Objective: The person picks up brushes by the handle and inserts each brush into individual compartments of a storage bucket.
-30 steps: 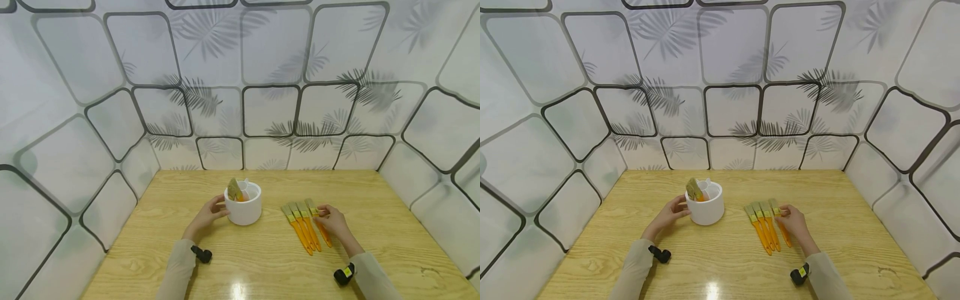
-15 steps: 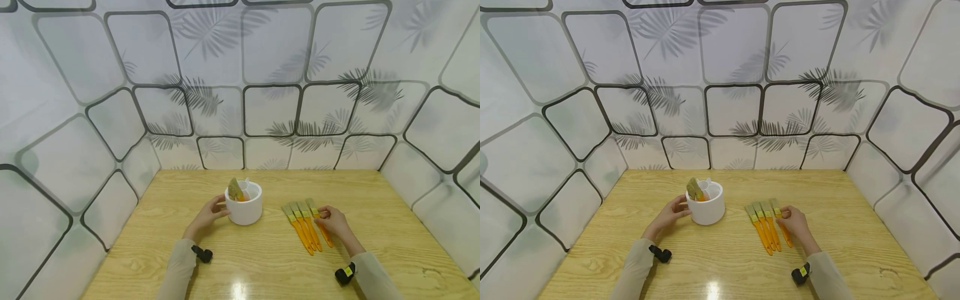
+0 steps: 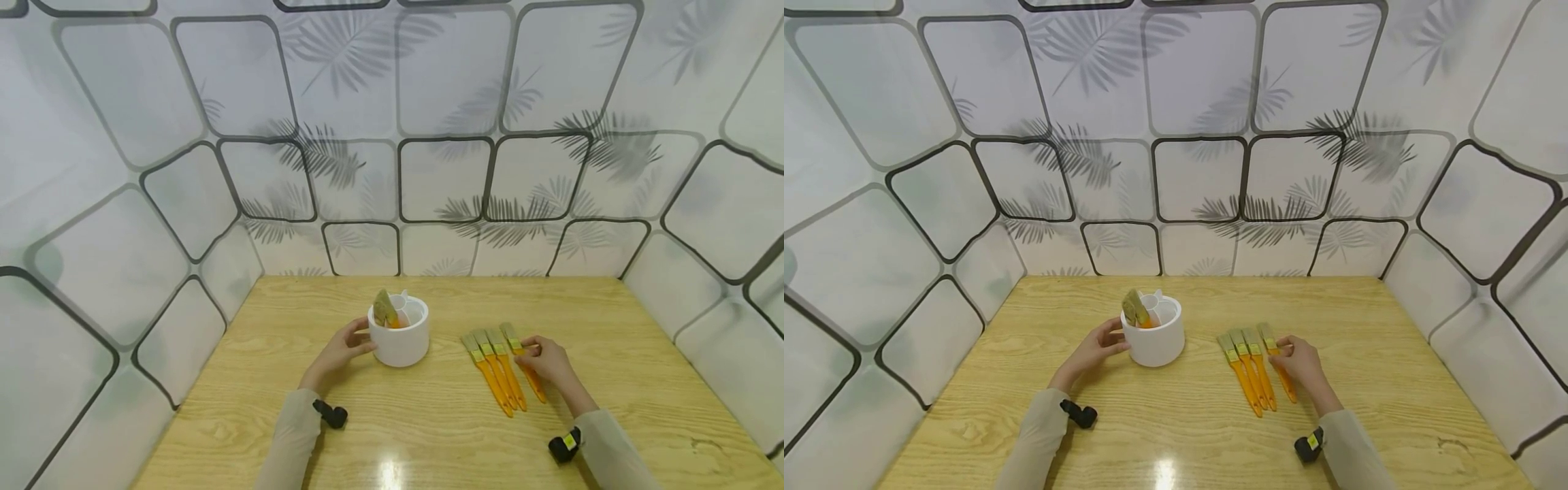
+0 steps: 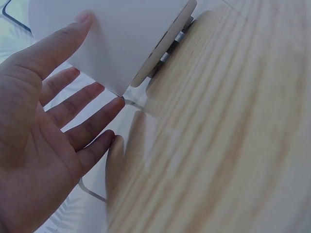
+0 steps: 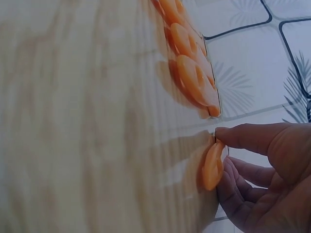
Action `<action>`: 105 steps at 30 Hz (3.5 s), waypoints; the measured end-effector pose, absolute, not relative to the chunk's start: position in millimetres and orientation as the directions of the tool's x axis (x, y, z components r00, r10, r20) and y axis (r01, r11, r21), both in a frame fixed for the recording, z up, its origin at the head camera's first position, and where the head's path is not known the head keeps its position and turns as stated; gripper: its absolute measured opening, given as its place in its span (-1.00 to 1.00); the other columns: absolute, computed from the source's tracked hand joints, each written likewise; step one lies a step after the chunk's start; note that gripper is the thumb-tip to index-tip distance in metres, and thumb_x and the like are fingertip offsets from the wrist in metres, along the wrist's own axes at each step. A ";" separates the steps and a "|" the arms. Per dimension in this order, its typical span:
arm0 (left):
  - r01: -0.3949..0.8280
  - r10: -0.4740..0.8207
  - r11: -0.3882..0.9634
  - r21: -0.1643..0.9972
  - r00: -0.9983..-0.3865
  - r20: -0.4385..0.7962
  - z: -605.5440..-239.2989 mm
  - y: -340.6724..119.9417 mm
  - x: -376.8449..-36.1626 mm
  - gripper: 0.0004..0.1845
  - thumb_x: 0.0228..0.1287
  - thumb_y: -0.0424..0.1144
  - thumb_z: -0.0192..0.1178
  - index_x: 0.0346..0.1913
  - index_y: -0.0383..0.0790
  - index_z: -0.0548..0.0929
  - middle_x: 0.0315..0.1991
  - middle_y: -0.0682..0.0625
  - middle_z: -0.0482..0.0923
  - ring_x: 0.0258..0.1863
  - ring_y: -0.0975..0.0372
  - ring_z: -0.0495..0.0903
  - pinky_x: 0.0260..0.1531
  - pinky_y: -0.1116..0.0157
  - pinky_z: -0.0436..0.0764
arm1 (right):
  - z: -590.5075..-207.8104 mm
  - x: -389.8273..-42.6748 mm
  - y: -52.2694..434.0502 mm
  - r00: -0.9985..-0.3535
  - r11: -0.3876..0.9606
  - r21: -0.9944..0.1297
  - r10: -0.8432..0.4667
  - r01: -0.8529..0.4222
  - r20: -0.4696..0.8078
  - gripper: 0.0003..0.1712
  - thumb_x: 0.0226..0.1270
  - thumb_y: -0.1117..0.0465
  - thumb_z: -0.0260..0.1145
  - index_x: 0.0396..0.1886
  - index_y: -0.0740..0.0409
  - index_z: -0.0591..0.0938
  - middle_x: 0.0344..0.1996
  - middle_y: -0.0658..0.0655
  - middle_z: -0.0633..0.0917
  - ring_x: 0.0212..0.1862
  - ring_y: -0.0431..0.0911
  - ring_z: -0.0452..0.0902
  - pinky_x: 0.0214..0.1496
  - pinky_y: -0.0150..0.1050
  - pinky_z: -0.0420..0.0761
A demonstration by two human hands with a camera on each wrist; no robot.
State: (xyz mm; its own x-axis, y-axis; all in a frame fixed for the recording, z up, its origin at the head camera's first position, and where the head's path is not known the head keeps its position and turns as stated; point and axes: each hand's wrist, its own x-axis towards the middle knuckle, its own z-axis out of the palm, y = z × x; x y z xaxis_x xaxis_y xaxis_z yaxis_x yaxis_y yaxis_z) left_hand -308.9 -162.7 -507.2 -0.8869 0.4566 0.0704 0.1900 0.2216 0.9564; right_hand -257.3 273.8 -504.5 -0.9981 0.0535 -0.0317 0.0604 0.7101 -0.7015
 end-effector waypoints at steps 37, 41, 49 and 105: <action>0.179 0.450 0.216 0.960 -0.891 0.065 -511.7 -161.9 -309.8 -0.33 0.18 -0.16 0.28 0.34 -0.03 0.27 0.30 -0.12 0.27 0.22 -0.05 0.36 0.16 0.05 0.45 | -502.4 -259.1 280.8 -0.999 0.699 -0.713 0.033 0.054 -0.043 -0.54 0.16 0.17 0.34 -0.06 0.46 0.56 -0.33 0.34 0.67 -0.45 -0.10 0.58 -0.43 -0.23 0.62; 0.177 0.445 0.215 0.960 -0.893 0.065 -511.1 -161.4 -309.1 -0.31 0.17 -0.16 0.28 0.35 -0.05 0.26 0.31 -0.13 0.27 0.22 -0.05 0.37 0.16 0.06 0.45 | -500.8 -258.6 281.1 -0.998 0.689 -0.723 0.031 0.056 -0.049 -0.53 0.16 0.17 0.34 -0.06 0.47 0.56 -0.36 0.28 0.67 -0.46 -0.11 0.57 -0.43 -0.23 0.63; 0.150 0.442 0.217 0.965 -0.896 0.040 -511.7 -161.0 -310.8 -0.32 0.19 -0.22 0.26 0.36 -0.04 0.24 0.33 -0.12 0.25 0.25 -0.05 0.32 0.20 0.02 0.39 | -498.1 -258.6 279.5 -0.999 0.669 -0.743 0.014 0.041 -0.042 -0.57 0.19 0.21 0.30 -0.09 0.50 0.58 -0.39 0.25 0.67 -0.48 -0.14 0.53 -0.42 -0.22 0.64; 0.160 0.433 0.235 0.959 -0.900 0.044 -512.8 -163.4 -308.6 -0.27 0.13 -0.07 0.31 0.36 0.03 0.25 0.31 -0.07 0.27 0.24 -0.02 0.35 0.17 0.05 0.44 | -499.5 -269.2 277.9 -0.995 0.526 -0.845 0.013 0.094 -0.102 -0.43 0.26 0.11 0.28 0.12 0.45 0.47 -0.29 0.21 0.65 -0.42 -0.17 0.56 -0.33 -0.25 0.67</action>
